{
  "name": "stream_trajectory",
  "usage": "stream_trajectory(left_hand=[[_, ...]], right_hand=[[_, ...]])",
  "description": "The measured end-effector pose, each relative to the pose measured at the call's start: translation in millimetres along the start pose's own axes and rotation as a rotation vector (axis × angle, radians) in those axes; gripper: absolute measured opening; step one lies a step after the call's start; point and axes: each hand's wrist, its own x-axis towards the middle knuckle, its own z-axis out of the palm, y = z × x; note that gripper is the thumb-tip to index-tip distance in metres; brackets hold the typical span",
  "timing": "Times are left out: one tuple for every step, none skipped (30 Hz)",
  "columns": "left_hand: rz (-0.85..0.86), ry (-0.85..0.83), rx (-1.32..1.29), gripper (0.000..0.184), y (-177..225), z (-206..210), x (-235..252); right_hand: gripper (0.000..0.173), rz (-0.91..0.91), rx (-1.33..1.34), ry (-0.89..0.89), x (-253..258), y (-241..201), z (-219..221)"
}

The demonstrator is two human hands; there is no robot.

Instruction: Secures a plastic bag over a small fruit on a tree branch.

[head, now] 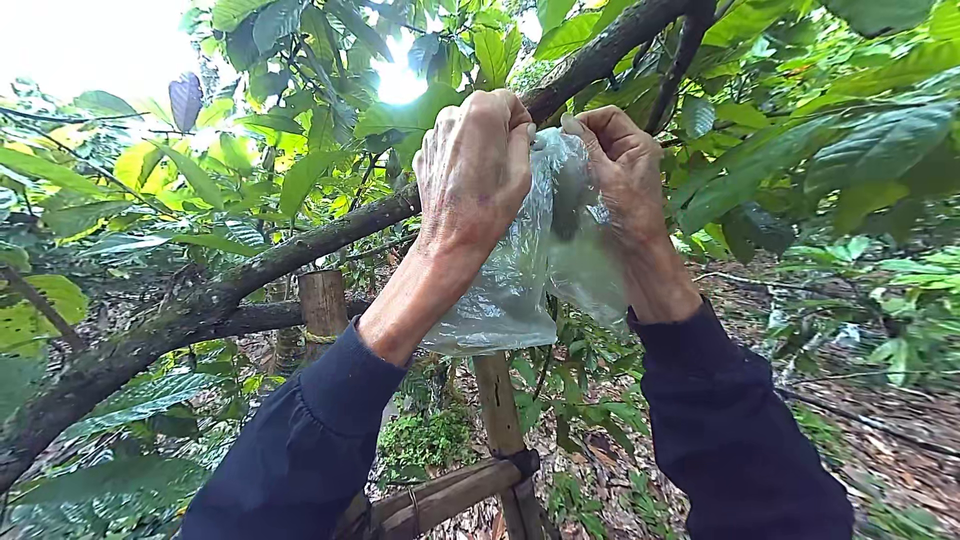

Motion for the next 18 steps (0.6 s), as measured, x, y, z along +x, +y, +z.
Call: stream_trajectory(left_hand=[[-0.001,0.01,0.019,0.015,-1,-1,-1],[-0.013,0.017,0.028,0.015,-2,-1,-3],[-0.028,0.029,0.031,0.016,-4,-2,-4],[-0.046,0.04,0.026,0.015,-5,-3,-5],[-0.064,0.05,0.008,0.015,-6,-5,-7],[-0.082,0.062,-0.016,0.015,-7,-6,-8],[-0.099,0.067,-0.038,0.015,-9,-6,-10],[-0.113,0.064,-0.053,0.015,-9,-6,-12],[-0.113,0.065,-0.064,0.016,-9,-5,-14],[-0.095,0.069,-0.073,0.017,-9,-4,-16],[-0.054,0.073,-0.069,0.016,-9,-2,-17],[0.003,0.078,-0.052,0.014,-9,1,-16],[0.067,0.082,-0.027,0.012,-8,3,-11],[0.133,0.088,-0.005,0.01,-7,4,-6],[0.184,0.087,0.01,0.008,-6,4,-3],[0.213,0.069,-0.004,0.008,-4,1,-1],[0.216,0.027,-0.053,0.007,-2,-3,0],[0.2,-0.023,-0.124,0.007,1,-7,0]], right_hand=[[0.012,-0.01,-0.008,-0.005,1,2,1],[0.012,-0.021,-0.018,-0.012,1,3,2],[0.012,-0.035,-0.028,-0.017,1,4,2],[0.012,-0.048,-0.041,-0.019,1,5,2],[0.012,-0.056,-0.052,-0.024,0,7,2],[0.012,-0.061,-0.063,-0.024,1,9,2],[0.012,-0.062,-0.072,-0.018,1,10,2],[0.012,-0.054,-0.073,-0.01,0,9,3],[0.013,-0.038,-0.066,0.003,-1,7,4],[0.014,-0.016,-0.051,0.02,-2,6,4],[0.015,0.007,-0.029,0.032,-3,6,3],[0.015,0.02,0.009,0.043,-5,7,2],[0.014,0.024,0.053,0.05,-7,8,0],[0.014,0.021,0.104,0.054,-7,9,-1],[0.014,0.013,0.165,0.043,-8,10,-2],[0.016,0.005,0.229,0.027,-8,11,-2],[0.016,0.0,0.282,0.008,-9,10,-1],[0.016,-0.002,0.328,-0.011,-10,8,1]])
